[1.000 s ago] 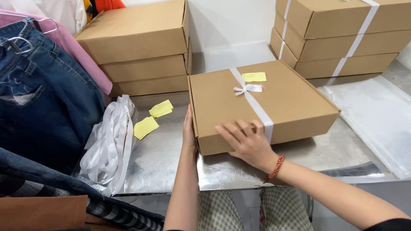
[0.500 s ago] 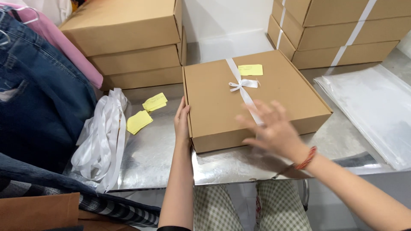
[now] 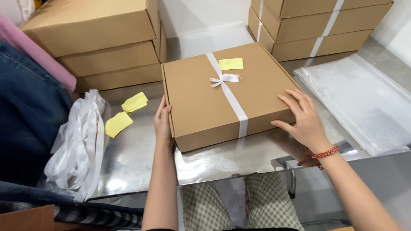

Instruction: The person unpacks clothes from cardboard boxes, removes them from plastic bags, and hangs them on a clothing rack. They handle a brown top and a pink top, placing each on a hanger and arranging them among other garments.

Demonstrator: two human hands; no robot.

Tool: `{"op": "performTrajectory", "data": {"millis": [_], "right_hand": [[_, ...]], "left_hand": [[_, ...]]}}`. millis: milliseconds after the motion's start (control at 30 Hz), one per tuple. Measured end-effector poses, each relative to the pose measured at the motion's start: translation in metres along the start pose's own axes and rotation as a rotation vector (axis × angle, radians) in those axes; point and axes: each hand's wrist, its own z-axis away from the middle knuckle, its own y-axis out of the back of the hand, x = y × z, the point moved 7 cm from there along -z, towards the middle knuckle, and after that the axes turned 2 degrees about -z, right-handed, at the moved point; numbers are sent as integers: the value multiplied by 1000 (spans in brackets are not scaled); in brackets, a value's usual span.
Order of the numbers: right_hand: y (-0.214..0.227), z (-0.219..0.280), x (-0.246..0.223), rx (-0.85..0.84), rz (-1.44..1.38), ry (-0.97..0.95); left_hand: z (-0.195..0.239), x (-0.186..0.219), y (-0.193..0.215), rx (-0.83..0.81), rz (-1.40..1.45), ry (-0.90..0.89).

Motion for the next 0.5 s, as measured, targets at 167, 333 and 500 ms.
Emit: {"op": "performTrajectory", "data": {"millis": [167, 333, 500], "right_hand": [[8, 1, -13, 33, -17, -20], [-3, -52, -28, -39, -56, 15], [-52, -137, -36, -306, -129, -71]], "left_hand": [[-4, 4, 7, 13, -4, 19], [-10, -2, 12, 20, -19, 5], [3, 31, 0, 24, -75, -9]]}}
